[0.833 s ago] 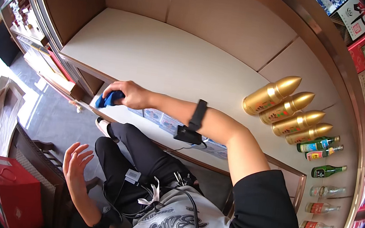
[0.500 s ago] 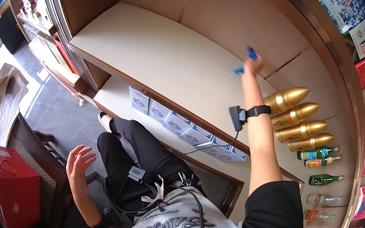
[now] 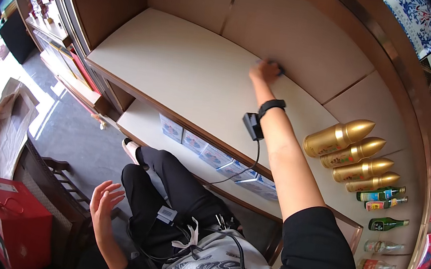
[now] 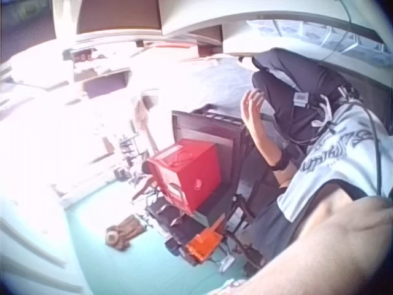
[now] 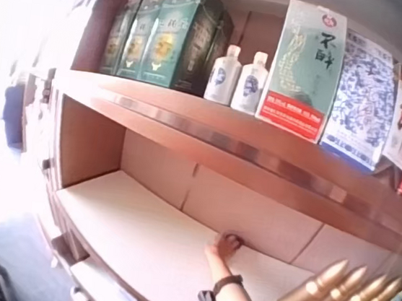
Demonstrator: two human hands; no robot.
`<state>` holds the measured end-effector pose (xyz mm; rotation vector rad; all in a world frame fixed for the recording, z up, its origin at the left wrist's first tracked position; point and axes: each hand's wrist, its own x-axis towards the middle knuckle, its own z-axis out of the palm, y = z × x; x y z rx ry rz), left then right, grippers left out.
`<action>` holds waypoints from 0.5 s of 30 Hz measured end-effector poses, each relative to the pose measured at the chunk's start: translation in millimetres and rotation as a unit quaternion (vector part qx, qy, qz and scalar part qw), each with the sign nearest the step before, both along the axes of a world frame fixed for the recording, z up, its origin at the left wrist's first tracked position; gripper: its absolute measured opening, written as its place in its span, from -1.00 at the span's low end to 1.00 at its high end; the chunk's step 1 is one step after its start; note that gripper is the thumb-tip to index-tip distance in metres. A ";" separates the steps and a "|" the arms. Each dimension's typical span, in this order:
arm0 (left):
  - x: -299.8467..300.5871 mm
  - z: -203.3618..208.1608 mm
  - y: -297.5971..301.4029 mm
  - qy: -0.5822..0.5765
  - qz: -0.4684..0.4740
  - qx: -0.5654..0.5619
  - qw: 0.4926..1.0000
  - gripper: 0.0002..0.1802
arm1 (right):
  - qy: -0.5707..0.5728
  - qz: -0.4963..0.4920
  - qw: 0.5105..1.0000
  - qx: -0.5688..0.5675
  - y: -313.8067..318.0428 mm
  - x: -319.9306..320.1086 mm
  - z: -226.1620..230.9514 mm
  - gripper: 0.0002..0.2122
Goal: Using a cloth to wipe down store shelves and clean individual bottles.
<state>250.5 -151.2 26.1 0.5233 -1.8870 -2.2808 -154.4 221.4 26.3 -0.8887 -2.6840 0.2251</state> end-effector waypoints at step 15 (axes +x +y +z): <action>-1.4 4.9 10.8 0.001 -0.030 -0.026 0.999 -0.61 | -0.096 0.764 0.479 -0.422 -184.2 169.1 -1.7 -0.68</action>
